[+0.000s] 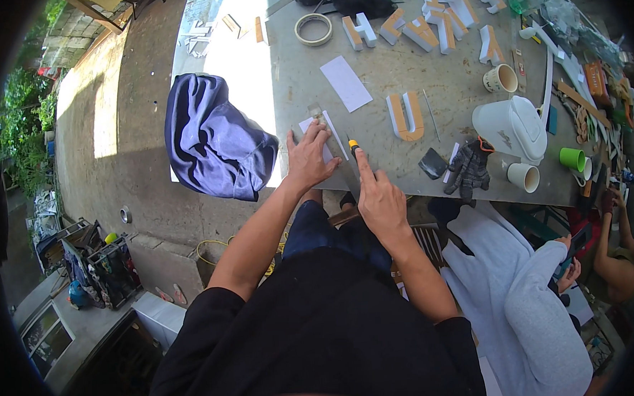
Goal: Cutting strips of material using a ruler and a utility knife.
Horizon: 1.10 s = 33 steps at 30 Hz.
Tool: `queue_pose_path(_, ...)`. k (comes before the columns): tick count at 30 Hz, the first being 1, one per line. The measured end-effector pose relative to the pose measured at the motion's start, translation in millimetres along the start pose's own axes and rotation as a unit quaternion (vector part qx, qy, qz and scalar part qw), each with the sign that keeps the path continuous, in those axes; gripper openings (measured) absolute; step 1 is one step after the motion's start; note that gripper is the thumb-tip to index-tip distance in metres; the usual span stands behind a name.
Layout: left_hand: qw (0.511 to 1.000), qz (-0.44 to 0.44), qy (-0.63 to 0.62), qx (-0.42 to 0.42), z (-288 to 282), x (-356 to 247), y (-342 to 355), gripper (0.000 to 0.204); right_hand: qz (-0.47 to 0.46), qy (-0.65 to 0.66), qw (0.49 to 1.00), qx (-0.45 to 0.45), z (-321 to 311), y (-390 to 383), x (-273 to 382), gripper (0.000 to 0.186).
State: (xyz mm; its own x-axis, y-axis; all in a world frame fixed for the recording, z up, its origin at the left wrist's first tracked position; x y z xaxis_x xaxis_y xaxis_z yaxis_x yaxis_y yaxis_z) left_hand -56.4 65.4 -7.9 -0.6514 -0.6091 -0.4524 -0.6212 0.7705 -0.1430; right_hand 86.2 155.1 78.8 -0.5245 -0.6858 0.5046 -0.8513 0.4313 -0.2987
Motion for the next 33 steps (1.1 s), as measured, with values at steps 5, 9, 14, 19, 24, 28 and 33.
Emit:
queue_pose_path(5, 1.000, 0.002, -0.001, -0.004, 0.8, -1.3, -0.6, 0.068, -0.004, -0.032, 0.999, 0.009, 13.2, 80.2, 9.2, 0.059)
queue_pose_path(9, 1.000, -0.004, -0.004, -0.001, 2.9, -1.4, 0.5, 0.065, -0.019, -0.034, 0.999, 0.021, 29.3, 100.4, 11.2, 0.058)
queue_pose_path(14, 1.000, -0.002, -0.009, -0.007, 2.8, 1.0, 0.3, 0.063, -0.020, -0.039, 0.998, 0.040, 44.3, 98.2, 16.0, 0.058)
queue_pose_path(19, 1.000, 0.002, -0.007, -0.013, 4.1, 1.4, 0.9, 0.065, -0.017, -0.041, 0.998, 0.054, 47.2, 97.9, 17.5, 0.060)
queue_pose_path(24, 1.000, 0.004, -0.006, -0.019, 2.3, 0.1, 0.6, 0.066, -0.003, -0.045, 0.995, 0.084, 45.5, 96.0, 22.7, 0.067)
queue_pose_path(28, 1.000, 0.000, -0.008, -0.009, 2.3, -0.6, 1.7, 0.064, -0.007, -0.059, 0.994, 0.096, 44.6, 93.8, 23.1, 0.067)
queue_pose_path(33, 1.000, 0.004, -0.005, -0.013, 3.0, 1.0, 0.4, 0.070, -0.013, -0.063, 0.994, 0.093, 44.3, 84.4, 23.2, 0.065)
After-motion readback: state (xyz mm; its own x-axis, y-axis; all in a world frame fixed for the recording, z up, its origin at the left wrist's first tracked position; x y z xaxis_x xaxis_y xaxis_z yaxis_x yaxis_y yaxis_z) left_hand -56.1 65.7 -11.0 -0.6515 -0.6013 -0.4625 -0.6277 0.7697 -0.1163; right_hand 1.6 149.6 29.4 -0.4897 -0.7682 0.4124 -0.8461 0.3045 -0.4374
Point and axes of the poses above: each hand's wrist, its own y-axis towards the middle knuckle, its own z-axis out of the palm, x = y × z, the point moved 9 cm from there along y, towards the middle knuckle
